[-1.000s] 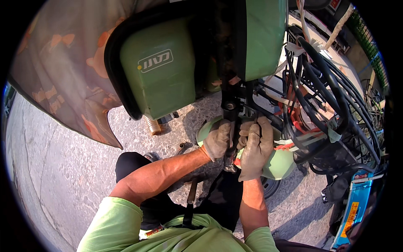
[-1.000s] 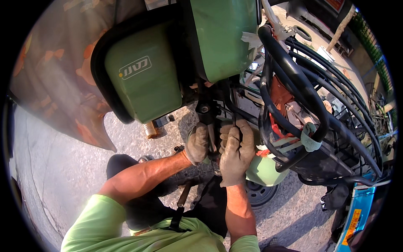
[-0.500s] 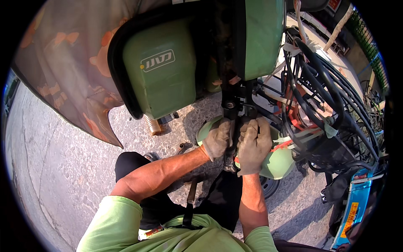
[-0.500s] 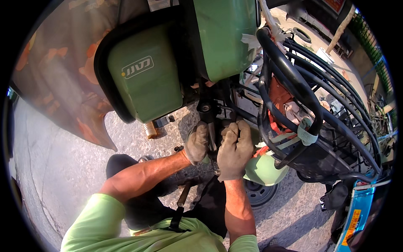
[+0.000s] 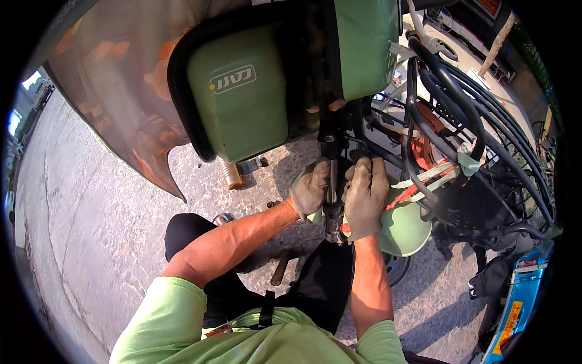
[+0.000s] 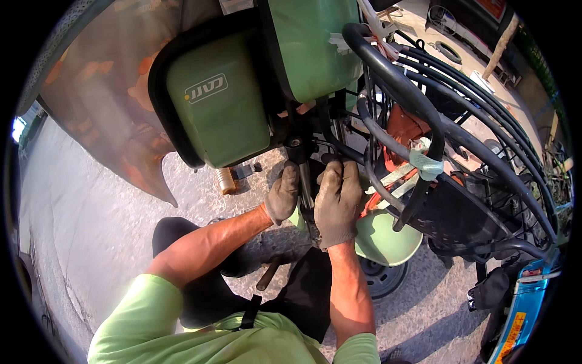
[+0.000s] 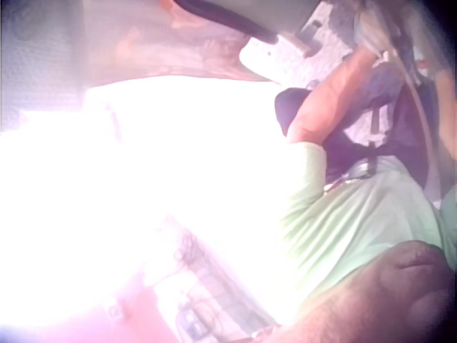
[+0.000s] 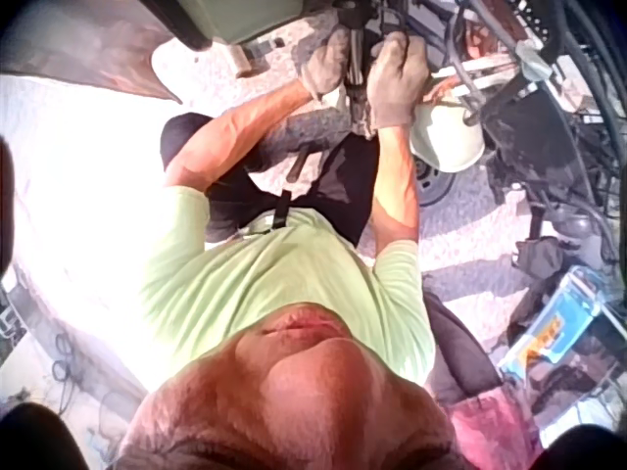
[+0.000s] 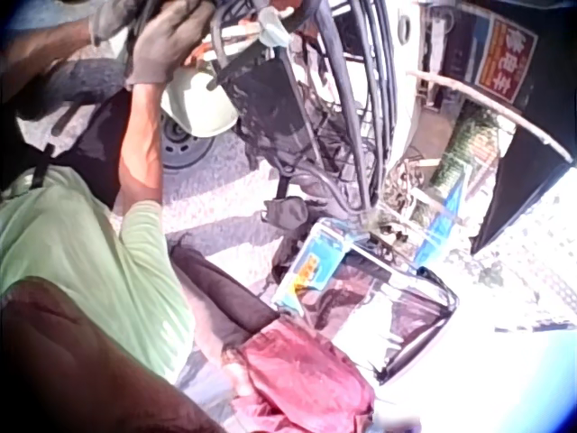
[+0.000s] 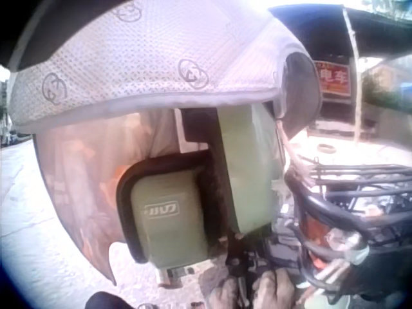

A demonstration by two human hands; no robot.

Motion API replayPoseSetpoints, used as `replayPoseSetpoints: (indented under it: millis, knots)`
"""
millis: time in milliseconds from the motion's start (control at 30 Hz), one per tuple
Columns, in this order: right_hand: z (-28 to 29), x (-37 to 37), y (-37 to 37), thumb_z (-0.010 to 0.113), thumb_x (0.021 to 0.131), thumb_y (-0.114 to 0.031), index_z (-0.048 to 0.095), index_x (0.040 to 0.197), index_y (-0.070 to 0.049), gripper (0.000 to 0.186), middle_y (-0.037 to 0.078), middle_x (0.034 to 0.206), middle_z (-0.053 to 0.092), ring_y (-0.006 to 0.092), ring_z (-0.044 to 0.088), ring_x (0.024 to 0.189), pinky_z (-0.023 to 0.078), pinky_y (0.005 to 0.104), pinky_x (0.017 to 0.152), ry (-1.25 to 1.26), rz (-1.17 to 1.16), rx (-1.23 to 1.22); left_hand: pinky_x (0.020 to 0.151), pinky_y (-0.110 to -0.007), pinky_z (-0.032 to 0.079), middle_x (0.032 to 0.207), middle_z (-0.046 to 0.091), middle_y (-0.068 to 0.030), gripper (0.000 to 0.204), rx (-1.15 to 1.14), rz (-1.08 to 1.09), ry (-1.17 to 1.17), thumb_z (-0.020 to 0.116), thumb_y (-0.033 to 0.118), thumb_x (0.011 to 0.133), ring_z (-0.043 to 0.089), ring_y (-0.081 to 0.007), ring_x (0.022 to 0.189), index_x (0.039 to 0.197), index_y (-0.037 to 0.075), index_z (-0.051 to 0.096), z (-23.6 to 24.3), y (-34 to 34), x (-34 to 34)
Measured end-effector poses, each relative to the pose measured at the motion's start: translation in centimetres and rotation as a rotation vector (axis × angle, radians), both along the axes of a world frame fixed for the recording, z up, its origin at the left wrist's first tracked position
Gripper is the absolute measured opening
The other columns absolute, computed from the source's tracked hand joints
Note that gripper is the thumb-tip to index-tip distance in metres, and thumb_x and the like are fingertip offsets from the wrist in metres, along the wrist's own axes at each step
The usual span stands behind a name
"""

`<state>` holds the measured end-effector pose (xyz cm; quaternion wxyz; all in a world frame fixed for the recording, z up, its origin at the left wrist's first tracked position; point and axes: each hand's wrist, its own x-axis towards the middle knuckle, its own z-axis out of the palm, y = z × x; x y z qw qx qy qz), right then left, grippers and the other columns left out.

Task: The person kneels beside a green scooter and uses a wrench to tighten or adjust a bolt on the front fork assembly. They repeatedly reposition the tool and apply force to the fastener throughout the clip.

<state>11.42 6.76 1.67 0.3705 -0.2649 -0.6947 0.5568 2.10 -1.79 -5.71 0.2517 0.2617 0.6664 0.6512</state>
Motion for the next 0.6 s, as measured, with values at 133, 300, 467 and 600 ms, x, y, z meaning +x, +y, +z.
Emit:
replayPoseSetpoints:
  millis: [133,300,467,600]
  knots:
    - [-0.5,-0.3,0.1,0.044,0.101,-0.025,0.045,0.088,-0.007,0.022,0.000,0.071,0.048,0.0048,0.040,0.051,0.034,0.0225,0.043,0.024,0.008,-0.030,0.079,-0.032,0.049,0.079,0.064,-0.0111,0.083,0.034,0.030,0.086,0.028,0.068,0.099,0.055,-0.0147,0.080,0.088,-0.004,0.068,2.2,-0.2,0.3]
    - [-0.5,-0.4,0.0,0.045,0.101,-0.026,0.045,0.088,-0.007,0.022,-0.001,0.071,0.047,0.0047,0.040,0.052,0.033,0.0224,0.043,0.062,0.020,-0.017,0.079,-0.032,0.048,0.080,0.062,-0.0093,0.081,-0.058,0.053,-0.018,0.031,0.067,0.099,0.052,-0.0141,0.080,0.092,-0.005,0.067,3.4,-0.8,0.8]
    - [-0.6,-0.5,0.0,0.046,0.101,-0.026,0.045,0.089,-0.007,0.023,-0.001,0.069,0.046,0.0054,0.041,0.053,0.034,0.0226,0.045,0.064,-0.016,0.024,0.080,-0.029,0.047,0.088,0.062,-0.0077,0.073,0.030,-0.022,-0.056,0.036,0.063,0.100,0.051,-0.0125,0.085,0.103,-0.005,0.065,2.7,-1.1,0.5]
    - [-0.5,-0.3,-0.5,0.046,0.101,-0.026,0.046,0.087,-0.006,0.024,0.000,0.068,0.047,0.0065,0.043,0.056,0.037,0.0242,0.049,0.050,-0.072,0.038,0.089,-0.031,0.049,0.113,0.063,-0.0147,0.059,0.360,-0.077,-0.376,0.040,0.048,0.104,0.059,-0.0182,0.100,0.122,-0.005,0.059,-0.5,-0.6,0.4]
